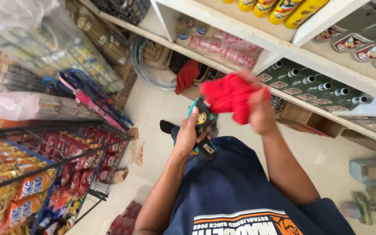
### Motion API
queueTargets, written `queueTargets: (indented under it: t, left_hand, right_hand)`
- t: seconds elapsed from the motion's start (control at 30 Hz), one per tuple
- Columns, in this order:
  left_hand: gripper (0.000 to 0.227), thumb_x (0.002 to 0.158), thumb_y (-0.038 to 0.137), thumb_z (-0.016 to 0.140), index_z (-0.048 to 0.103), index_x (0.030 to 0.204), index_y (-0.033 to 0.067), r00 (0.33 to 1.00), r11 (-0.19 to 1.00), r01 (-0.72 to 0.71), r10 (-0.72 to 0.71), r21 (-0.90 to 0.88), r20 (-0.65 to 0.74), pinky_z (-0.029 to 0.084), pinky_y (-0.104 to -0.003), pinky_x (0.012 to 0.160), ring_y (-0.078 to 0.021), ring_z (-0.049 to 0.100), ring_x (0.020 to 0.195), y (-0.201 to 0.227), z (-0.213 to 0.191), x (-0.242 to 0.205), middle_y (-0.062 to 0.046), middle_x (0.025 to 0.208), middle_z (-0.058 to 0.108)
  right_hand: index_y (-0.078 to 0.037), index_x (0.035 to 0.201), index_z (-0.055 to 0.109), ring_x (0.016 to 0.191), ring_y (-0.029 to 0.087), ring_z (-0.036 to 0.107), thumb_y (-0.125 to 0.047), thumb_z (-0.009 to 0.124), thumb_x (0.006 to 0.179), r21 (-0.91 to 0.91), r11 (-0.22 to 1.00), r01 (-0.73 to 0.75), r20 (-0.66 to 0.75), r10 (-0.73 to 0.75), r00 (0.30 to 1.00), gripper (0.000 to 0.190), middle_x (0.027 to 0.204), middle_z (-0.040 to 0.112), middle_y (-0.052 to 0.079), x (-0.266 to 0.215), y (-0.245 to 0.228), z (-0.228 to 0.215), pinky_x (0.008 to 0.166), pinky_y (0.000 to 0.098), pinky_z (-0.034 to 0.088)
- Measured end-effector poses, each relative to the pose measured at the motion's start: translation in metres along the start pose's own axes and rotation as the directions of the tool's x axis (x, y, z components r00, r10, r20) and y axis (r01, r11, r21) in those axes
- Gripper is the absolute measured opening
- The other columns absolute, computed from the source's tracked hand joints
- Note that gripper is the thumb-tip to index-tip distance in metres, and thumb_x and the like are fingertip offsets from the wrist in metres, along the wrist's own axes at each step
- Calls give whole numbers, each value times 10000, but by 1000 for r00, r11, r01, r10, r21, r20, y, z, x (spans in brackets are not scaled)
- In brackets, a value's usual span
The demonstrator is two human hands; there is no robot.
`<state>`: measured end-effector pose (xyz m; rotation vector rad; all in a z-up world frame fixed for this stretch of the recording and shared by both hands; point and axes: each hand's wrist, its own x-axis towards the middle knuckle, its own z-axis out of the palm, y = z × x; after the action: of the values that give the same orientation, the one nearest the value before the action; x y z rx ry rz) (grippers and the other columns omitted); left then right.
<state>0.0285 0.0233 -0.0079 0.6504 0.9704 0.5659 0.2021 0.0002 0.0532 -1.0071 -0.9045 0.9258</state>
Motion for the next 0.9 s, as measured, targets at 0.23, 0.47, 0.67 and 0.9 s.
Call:
queueTargets:
  t: [0.23,0.47,0.67,0.9]
  left_hand:
    - [748,873,742,573,623,954,0,902,956,218,-121,196,-414,565,-466,695,-242,542,423,-50,-10,33,-162,606,596]
    - [516,966,480,557,642,938,-28,932,997,37,-59,-67,-357,488,-468,822,-233,476,657,23,28,-6,-200,805,569]
    - [749,842,694,636,614,1150,11,888,983,184,-172,-13,-427,574,-491,853,-296,572,930,0,11,12,-196,1070,579]
    - [712,996,608,480,642,858,-71,983,963,-70,23,-259,-180,517,-470,395,-218,475,347,7,-1,11,-59,504,392]
  right_hand:
    - [-130,936,768,826,280,692,-280,843,827,-411,862,297,317,-170,933,200,1061,672,103,-33,56,-18,750,344,555]
    - [-109,959,682,791,345,631,-220,729,918,-672,605,427,359,-238,902,127,904,622,99,-43,49,4,685,417,544]
    - [-162,980,703,773,283,687,-330,769,901,-718,657,230,199,-122,972,197,860,642,43,-47,70,-10,676,368,557]
    - [-229,1113,743,1077,288,706,-338,811,894,-736,676,35,74,29,997,254,1120,737,29,-19,51,-42,941,427,533]
